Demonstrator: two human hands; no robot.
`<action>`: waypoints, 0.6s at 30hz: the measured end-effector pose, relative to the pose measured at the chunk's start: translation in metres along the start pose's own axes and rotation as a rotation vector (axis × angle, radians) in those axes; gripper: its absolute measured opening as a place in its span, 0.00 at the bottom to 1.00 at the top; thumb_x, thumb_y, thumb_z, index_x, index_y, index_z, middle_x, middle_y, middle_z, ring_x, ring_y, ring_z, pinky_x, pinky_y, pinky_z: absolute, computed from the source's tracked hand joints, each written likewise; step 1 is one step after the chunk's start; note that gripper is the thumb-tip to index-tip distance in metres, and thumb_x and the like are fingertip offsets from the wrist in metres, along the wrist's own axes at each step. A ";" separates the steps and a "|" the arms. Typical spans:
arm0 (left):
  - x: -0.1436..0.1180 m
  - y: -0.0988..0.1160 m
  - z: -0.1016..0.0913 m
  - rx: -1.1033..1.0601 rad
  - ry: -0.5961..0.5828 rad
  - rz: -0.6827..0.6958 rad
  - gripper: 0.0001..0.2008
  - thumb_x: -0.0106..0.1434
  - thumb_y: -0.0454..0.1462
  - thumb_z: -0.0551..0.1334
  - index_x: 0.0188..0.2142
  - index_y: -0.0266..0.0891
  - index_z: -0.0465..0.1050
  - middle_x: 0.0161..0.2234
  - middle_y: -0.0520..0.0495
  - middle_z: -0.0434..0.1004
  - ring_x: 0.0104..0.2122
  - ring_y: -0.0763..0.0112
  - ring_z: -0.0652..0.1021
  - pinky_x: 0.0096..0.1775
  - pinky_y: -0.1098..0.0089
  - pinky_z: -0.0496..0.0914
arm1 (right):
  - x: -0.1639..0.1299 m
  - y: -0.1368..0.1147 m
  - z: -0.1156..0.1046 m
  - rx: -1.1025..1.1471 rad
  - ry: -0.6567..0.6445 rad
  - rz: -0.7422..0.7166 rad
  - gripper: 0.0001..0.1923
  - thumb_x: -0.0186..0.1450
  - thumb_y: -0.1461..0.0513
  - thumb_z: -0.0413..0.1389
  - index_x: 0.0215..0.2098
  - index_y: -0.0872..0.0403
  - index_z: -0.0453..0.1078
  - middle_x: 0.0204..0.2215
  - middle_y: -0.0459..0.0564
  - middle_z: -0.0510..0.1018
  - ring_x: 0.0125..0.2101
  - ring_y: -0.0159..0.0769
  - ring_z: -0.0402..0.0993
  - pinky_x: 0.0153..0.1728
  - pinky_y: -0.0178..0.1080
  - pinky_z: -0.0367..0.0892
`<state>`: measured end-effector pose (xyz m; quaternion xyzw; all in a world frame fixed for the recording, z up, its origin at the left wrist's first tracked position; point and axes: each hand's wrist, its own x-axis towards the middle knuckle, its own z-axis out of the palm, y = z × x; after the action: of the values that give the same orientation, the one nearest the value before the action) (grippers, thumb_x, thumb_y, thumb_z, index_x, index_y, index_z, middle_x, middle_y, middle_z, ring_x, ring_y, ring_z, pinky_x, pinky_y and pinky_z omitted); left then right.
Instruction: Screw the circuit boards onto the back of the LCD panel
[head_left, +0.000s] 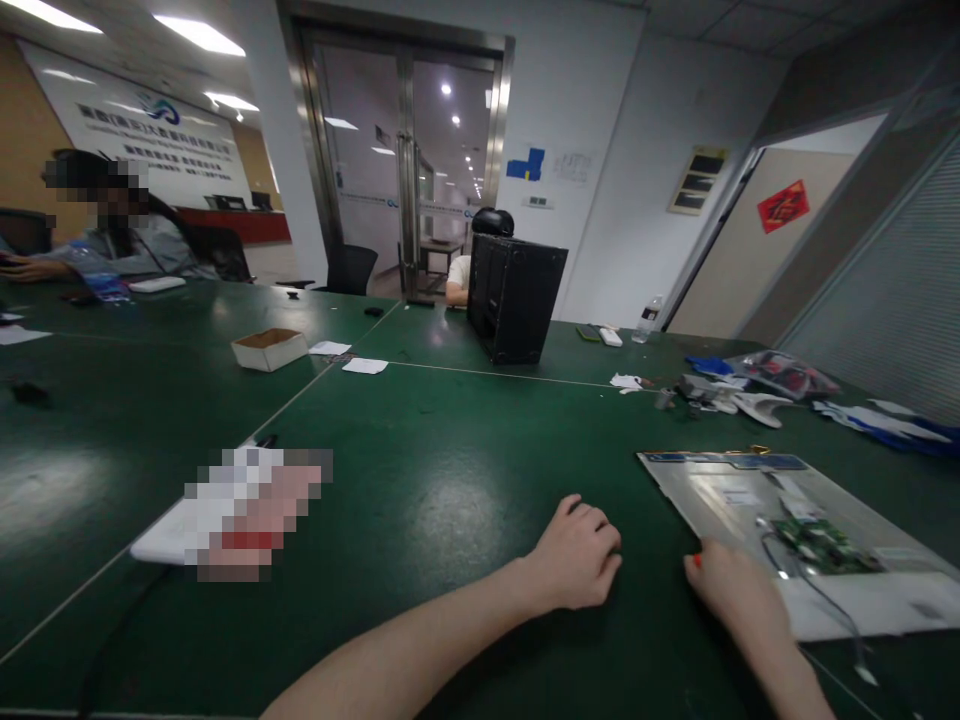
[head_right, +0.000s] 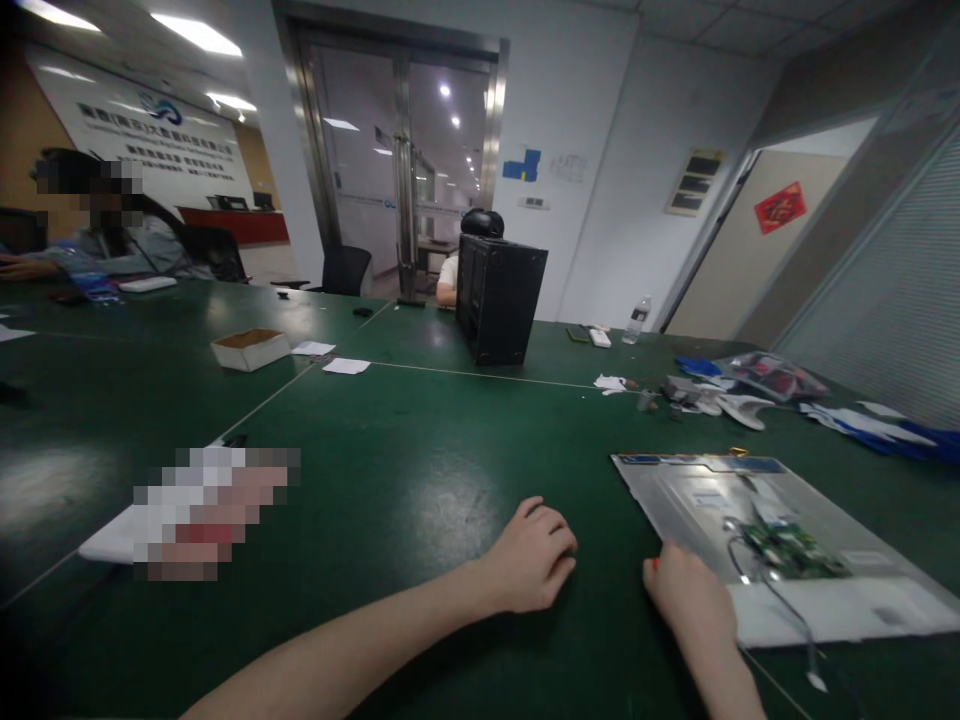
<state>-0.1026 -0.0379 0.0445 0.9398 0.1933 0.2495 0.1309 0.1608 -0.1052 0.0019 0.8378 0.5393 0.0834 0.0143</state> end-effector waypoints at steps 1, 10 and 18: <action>0.003 -0.006 -0.003 0.001 0.015 -0.040 0.10 0.64 0.39 0.54 0.40 0.38 0.69 0.41 0.44 0.71 0.46 0.63 0.70 0.57 0.57 0.52 | -0.014 -0.025 -0.009 -0.010 0.006 -0.035 0.16 0.62 0.58 0.43 0.33 0.57 0.69 0.29 0.63 0.76 0.29 0.49 0.76 0.29 0.46 0.68; 0.019 -0.057 -0.026 -0.083 0.074 -0.242 0.14 0.66 0.37 0.50 0.48 0.34 0.67 0.48 0.40 0.70 0.50 0.64 0.68 0.54 0.64 0.62 | -0.106 -0.205 -0.095 0.185 -0.175 -0.295 0.32 0.64 0.53 0.47 0.57 0.70 0.57 0.52 0.76 0.66 0.39 0.52 0.75 0.36 0.45 0.68; -0.014 -0.090 -0.030 0.089 -0.081 -0.306 0.16 0.68 0.40 0.47 0.46 0.33 0.67 0.50 0.36 0.67 0.52 0.59 0.67 0.54 0.59 0.60 | -0.142 -0.288 -0.142 0.312 -0.515 -0.517 0.49 0.53 0.51 0.61 0.63 0.69 0.49 0.59 0.82 0.48 0.41 0.59 0.74 0.35 0.51 0.71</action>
<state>-0.1564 0.0410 0.0334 0.9136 0.3397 0.1795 0.1332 -0.1778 -0.1232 0.0911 0.6601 0.7173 -0.2189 0.0421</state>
